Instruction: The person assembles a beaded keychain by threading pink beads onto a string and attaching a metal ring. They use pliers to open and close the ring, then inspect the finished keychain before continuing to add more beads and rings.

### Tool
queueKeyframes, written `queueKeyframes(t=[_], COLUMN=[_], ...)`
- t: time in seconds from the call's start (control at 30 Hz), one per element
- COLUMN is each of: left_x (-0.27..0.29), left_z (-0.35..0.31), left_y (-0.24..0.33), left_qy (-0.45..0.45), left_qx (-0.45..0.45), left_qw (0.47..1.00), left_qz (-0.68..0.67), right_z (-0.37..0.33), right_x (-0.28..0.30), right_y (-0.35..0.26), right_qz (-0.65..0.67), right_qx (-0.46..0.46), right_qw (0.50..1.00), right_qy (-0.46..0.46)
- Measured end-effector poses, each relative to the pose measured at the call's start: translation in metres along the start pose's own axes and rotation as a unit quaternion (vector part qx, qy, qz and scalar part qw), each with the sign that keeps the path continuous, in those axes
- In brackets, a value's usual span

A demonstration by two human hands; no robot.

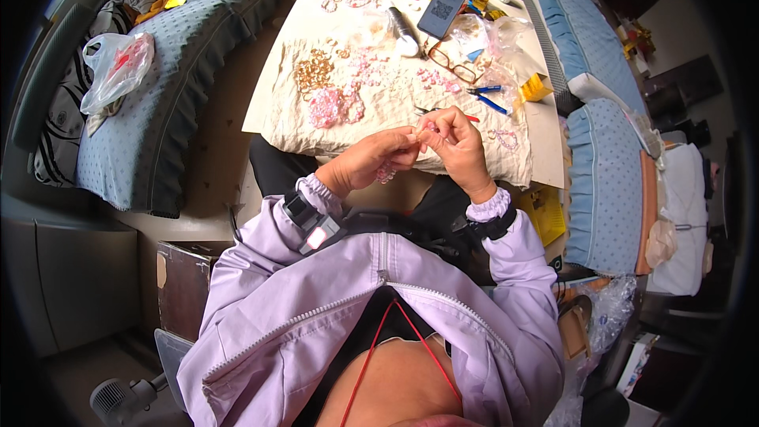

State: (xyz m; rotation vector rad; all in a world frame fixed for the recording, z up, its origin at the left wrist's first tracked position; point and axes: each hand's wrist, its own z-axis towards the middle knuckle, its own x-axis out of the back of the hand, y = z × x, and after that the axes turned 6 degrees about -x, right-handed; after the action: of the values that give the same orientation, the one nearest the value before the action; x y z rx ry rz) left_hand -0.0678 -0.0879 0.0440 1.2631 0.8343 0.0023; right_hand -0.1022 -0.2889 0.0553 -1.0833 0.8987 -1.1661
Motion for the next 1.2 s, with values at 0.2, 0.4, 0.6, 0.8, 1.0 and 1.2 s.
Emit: queueKeyframes(t=[0.2, 0.4, 0.6, 0.8, 1.0, 1.2], left_x=[-0.012, -0.012, -0.007, -0.013, -0.017, -0.01], left_z=[0.0, -0.006, -0.007, -0.005, -0.005, -0.01], left_y=[-0.005, -0.011, -0.025, -0.024, -0.024, -0.021], left_qy=[0.059, 0.061, 0.047, 0.079, 0.087, 0.061], left_qx=[0.008, -0.011, -0.063, -0.067, -0.068, 0.023], left_qw=[0.998, 0.992, 0.987, 0.982, 0.982, 0.991], left_qz=[-0.01, 0.112, 0.143, 0.156, 0.153, 0.119], right_z=[-0.003, -0.002, -0.007, -0.003, -0.003, -0.002], right_x=[0.005, 0.011, 0.01, 0.008, 0.006, 0.009], right_y=[-0.002, -0.017, -0.023, -0.015, -0.012, -0.015], right_qz=[-0.096, -0.341, -0.456, -0.406, -0.4, -0.385], right_qx=[0.031, 0.197, 0.324, 0.302, 0.297, 0.307], right_qw=[0.995, 0.919, 0.828, 0.863, 0.867, 0.87], right_qy=[0.008, -0.021, -0.047, -0.005, -0.005, -0.036])
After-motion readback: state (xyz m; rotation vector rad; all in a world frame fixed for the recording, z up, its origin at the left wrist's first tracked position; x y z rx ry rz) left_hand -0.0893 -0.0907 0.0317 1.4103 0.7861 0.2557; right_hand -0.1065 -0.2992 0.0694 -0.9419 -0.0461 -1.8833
